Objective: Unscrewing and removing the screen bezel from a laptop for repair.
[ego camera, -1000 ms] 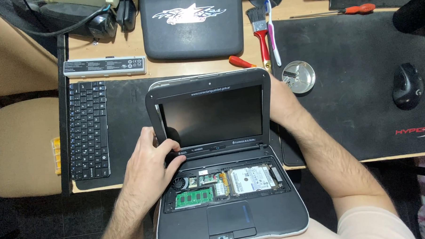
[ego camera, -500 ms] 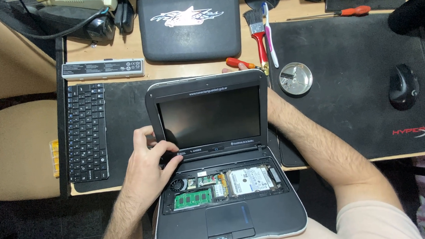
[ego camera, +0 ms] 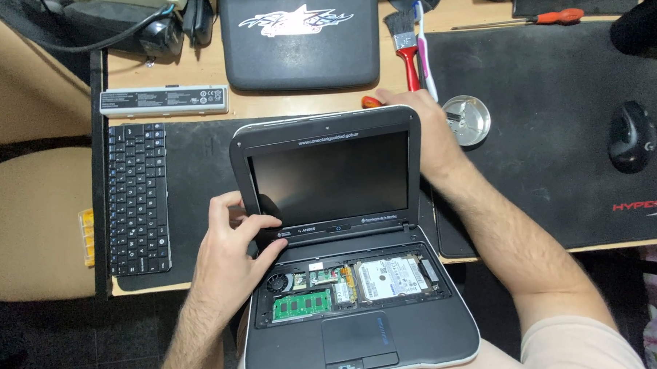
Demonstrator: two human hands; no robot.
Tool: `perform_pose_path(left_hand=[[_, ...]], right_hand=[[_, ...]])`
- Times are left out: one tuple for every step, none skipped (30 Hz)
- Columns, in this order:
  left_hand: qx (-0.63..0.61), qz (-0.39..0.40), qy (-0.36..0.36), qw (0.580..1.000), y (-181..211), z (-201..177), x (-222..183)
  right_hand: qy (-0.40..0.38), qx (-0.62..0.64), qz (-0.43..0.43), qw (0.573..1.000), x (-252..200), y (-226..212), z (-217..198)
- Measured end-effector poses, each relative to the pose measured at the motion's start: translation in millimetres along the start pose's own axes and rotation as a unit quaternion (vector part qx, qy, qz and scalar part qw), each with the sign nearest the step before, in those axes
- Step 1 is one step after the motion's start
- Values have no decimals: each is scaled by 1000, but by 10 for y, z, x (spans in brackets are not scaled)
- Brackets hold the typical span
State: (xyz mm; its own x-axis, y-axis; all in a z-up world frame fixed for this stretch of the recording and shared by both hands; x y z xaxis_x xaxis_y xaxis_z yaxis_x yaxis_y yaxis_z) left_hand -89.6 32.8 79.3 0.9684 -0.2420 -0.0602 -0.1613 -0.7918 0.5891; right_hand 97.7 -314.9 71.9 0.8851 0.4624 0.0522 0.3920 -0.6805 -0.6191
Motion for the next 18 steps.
perform_pose_path(left_hand=[[0, -3, 0, 1000, 16, -5, -1], [14, -17, -6, 1000, 22, -1, -10], [28, -31, -13, 999, 22, -1, -20], [27, -37, -11, 999, 19, 3, -17], [30, -37, -12, 999, 21, 6, -15], [32, -36, -12, 999, 25, 12, -11], [32, -42, -10, 999, 39, 2, -5], [17, -43, -25, 999, 58, 13, 9], [2, -43, -40, 998, 75, 22, 22], [1, -50, -37, 998, 76, 10, 26], [-1, -41, -38, 998, 92, -1, 33], [-2, -30, -40, 999, 104, -18, 44], [-3, -37, -37, 999, 101, -29, 34], [0, -34, -43, 998, 106, -33, 35], [3, -31, -50, 998, 112, -37, 38], [3, -34, -48, 998, 98, -39, 33], [2, -29, -51, 998, 94, -36, 32], [2, -22, -54, 998, 93, -29, 36]], right_hand=[[-2, 2, -1, 1000, -25, 96, -35], [68, -41, -53, 995, -64, 129, -131], [137, -82, -106, 981, -114, 157, -213], [132, -80, -110, 982, -235, 158, -343], [184, -19, -92, 978, -374, 196, -534], [236, 42, -73, 968, -514, 246, -724], [231, 44, -76, 969, -625, 267, -708], [252, 150, -93, 951, -746, 326, -724], [269, 257, -108, 922, -863, 392, -734], [262, 261, -110, 923, -895, 50, -655], [211, 302, -82, 926, -903, -264, -536], [160, 342, -53, 924, -924, -582, -412], [154, 345, -55, 924, -861, -685, -279], [80, 344, -67, 933, -778, -822, -92], [6, 342, -77, 937, -708, -959, 96], [2, 343, -79, 936, -625, -1011, 184], [-39, 322, -83, 942, -538, -1080, 306], [-79, 299, -87, 947, -459, -1145, 424]])
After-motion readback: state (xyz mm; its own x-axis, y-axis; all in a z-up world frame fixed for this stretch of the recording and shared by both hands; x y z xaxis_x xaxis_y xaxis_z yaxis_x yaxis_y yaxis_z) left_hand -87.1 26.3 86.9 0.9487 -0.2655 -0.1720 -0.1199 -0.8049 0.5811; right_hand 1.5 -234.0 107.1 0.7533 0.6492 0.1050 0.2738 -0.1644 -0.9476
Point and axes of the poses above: each hand's wrist, its own x-axis towards the middle knuckle, its own z-axis out of the palm, y = z × x, the point moved 5 cm from there along x, towards the middle knuckle, and after that the axes turned 10 degrees about -y, right-handed, at the moved point
